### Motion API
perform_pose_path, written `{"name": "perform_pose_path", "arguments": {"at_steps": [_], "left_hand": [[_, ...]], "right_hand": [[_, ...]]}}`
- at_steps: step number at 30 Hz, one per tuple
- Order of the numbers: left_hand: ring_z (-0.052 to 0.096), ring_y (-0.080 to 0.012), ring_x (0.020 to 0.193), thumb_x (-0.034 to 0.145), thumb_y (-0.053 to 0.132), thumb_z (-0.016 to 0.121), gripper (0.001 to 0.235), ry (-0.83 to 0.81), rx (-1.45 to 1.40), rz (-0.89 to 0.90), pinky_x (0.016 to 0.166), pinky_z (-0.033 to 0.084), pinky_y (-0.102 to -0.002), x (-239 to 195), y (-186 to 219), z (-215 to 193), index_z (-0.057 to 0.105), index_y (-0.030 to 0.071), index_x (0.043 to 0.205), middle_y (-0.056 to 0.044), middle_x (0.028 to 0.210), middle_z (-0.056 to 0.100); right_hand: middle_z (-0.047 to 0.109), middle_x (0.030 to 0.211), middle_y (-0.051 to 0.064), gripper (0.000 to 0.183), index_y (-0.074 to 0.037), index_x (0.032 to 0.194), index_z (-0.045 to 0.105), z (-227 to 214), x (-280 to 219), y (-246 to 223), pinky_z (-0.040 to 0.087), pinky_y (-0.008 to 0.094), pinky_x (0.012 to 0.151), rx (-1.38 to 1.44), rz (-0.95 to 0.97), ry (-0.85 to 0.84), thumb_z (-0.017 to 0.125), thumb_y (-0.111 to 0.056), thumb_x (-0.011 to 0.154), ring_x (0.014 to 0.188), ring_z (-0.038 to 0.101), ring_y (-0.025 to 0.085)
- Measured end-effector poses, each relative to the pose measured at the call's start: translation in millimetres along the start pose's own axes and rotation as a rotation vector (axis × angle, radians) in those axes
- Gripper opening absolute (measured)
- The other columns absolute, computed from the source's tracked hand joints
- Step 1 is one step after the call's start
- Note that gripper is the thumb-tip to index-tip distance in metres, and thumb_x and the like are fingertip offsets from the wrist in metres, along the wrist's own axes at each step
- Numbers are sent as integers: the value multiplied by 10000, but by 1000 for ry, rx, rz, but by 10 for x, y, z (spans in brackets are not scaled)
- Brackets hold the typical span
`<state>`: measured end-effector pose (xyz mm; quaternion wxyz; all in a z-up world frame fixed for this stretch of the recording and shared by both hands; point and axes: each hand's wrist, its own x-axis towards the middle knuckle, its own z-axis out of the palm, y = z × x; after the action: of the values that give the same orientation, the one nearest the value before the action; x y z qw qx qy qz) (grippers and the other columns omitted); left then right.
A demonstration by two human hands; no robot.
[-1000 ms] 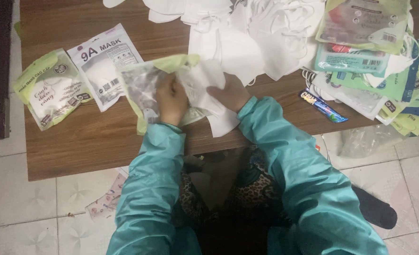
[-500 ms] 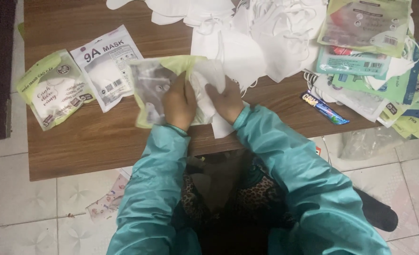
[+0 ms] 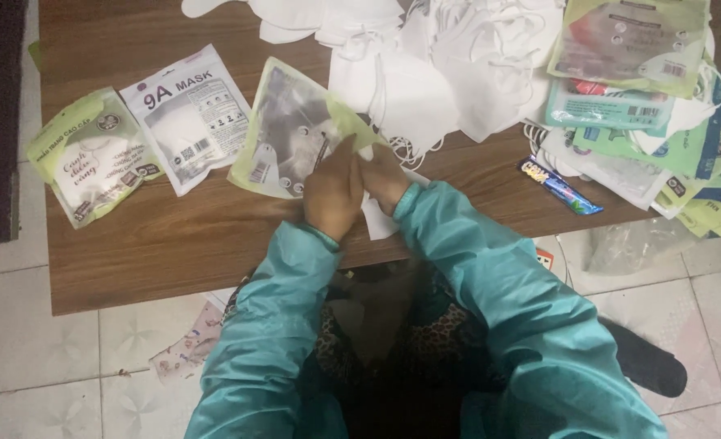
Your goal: The person is picking up individual white masks from a pile, folding them, and stacking them neatly on a wooden surface, occasionally placing them into packaging bags.
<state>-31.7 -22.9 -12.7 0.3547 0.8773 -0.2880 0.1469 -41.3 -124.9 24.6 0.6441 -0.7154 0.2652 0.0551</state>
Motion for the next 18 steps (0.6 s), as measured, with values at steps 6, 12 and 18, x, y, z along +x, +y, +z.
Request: {"name": "perform_pose_path", "arguments": {"at_steps": [6,12,18], "left_hand": [[622,-260,1293,1122,272,410,442,-104,-124,-172,1128,472,-385,102,290,-368,512,96,1515,-151,1440,623],[680,-298,1204,1095,200,456,419,121,-112,72,1049,540,-378,-151,512,-142,561,49,1472,-217,1343,674],[661,-415,1212,1082,218,439,458,-127,-257,169,1013,554,-495,-276,774,-388,526,7,1478,-296,1340,646]], "right_hand": [[614,1278,238,649,72,1472,457,12,184,143,653,453,804,94,61,15,514,-383,1012,1088,675,310],[517,1354,123,559,-36,1518,422,-49,210,308,539,378,1011,258,97,46,499,-280,1021,1196,570,219],[575,1286,155,513,-24,1489,459,-201,198,325,573,377,947,188,-7,-84,500,-243,1027,1110,625,247]]}}
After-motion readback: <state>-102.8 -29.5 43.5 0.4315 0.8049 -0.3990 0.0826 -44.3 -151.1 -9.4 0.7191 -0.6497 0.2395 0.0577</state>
